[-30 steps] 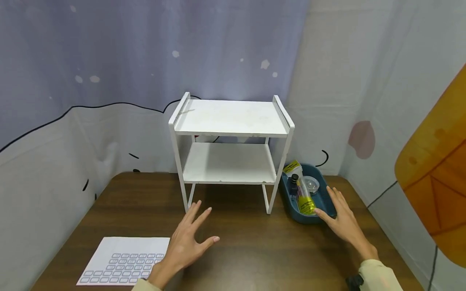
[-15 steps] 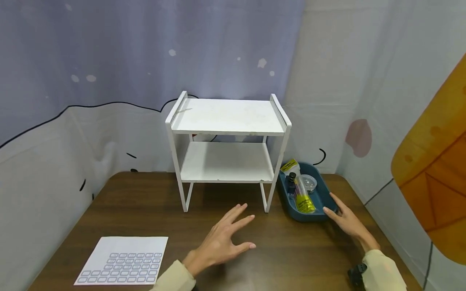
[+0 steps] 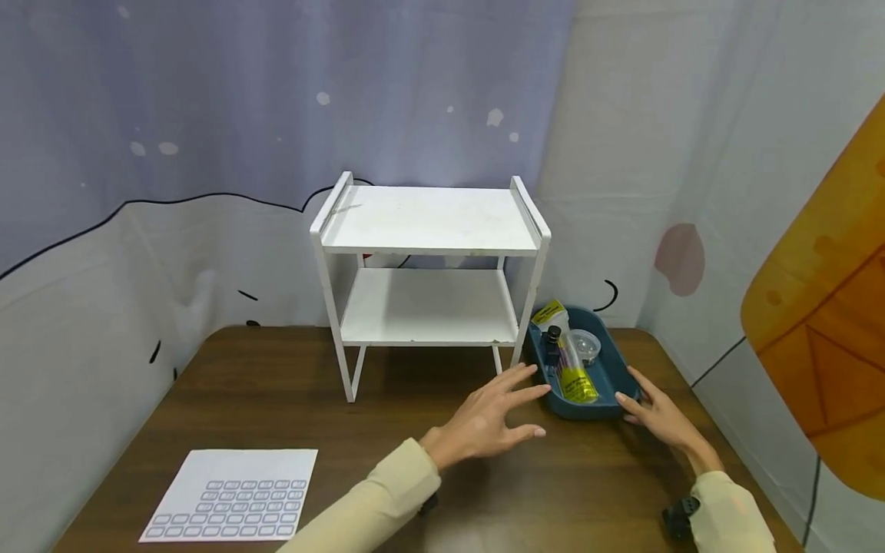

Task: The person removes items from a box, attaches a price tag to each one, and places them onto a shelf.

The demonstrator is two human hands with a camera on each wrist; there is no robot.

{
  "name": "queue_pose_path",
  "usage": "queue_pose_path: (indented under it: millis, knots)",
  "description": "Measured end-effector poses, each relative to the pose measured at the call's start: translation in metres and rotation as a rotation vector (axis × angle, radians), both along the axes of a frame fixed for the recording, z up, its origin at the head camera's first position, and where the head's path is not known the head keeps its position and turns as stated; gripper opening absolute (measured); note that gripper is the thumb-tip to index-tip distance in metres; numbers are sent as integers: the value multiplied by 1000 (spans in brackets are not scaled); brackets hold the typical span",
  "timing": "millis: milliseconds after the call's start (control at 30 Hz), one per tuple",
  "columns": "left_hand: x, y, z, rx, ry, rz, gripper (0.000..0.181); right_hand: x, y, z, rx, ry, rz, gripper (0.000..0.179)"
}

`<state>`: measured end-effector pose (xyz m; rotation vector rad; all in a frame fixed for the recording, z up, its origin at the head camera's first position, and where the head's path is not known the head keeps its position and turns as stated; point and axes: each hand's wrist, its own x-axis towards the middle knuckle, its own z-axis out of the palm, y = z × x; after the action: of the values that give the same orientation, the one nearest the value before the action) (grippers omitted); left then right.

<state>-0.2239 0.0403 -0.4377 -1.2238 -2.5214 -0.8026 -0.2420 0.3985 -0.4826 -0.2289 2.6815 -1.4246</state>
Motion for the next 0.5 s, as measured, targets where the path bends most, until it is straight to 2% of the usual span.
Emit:
queue_pose_path:
  millis: [100,333,500]
  knots:
    - [-12,18,2,-12,16,-18,57,1,2,0,-29,-9,11,79]
    - [-44,53,6,11,-18,-71,51,2,5,0,-41,-20,17,82]
    - [-65,75,10,-36,-14,-87,49,0,5,-2,-57,-39,7,84]
